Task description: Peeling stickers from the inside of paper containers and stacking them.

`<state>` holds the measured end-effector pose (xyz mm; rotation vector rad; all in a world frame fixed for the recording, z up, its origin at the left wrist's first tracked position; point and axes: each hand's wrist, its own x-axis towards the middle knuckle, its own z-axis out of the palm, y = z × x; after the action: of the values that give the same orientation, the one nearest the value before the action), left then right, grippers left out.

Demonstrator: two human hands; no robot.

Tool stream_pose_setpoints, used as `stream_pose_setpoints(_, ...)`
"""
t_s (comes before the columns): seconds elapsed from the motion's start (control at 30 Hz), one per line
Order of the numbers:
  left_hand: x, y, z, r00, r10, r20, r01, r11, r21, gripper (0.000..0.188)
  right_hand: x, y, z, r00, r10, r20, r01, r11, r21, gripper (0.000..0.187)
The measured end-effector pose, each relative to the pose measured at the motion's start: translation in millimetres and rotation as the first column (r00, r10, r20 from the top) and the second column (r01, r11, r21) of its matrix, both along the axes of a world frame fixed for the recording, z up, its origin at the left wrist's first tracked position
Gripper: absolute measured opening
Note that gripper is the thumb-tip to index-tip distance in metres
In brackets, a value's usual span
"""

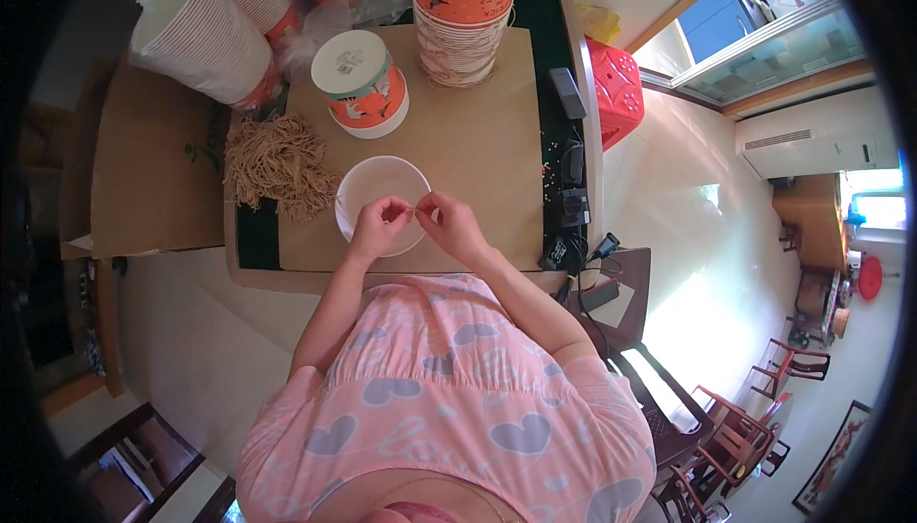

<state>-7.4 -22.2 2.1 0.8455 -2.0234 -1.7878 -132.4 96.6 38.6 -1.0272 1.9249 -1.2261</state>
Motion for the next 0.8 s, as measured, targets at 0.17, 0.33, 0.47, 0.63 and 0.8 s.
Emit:
stream_pose_setpoints(0.17, 0, 3, -3, 0.999, -0.038, 0.022, 0.038, 0.999, 0.020, 0.011, 0, 0, -3, 1.000, -0.017, 0.002, 0.017, 1.000, -0.014, 0.012)
stream_pose_setpoints(0.33, -3, 8, -7, 0.999, -0.014, -0.034, 0.018, 0.992, 0.127, 0.014, -1, 1, -5, 0.998, -0.034, -0.053, 0.027, 0.993, -0.117, 0.010)
stream_pose_setpoints(0.47, -4, 9, -3, 1.000, 0.004, 0.006, -0.004, 0.988, 0.158, 0.013, -3, 3, -13, 0.995, -0.060, 0.074, 0.062, 0.998, -0.030, 0.010)
stream_pose_setpoints(0.63, -4, 7, -1, 1.000, 0.017, 0.010, -0.019, 0.988, 0.155, 0.009, -3, 3, -21, 0.986, -0.060, 0.158, 0.068, 0.996, -0.050, 0.013)
stream_pose_setpoints(0.8, -2, 8, -4, 0.999, 0.035, 0.008, -0.035, 0.986, 0.162, 0.007, 2, 3, -10, 0.983, -0.078, 0.166, 0.093, 0.992, -0.088, 0.015)
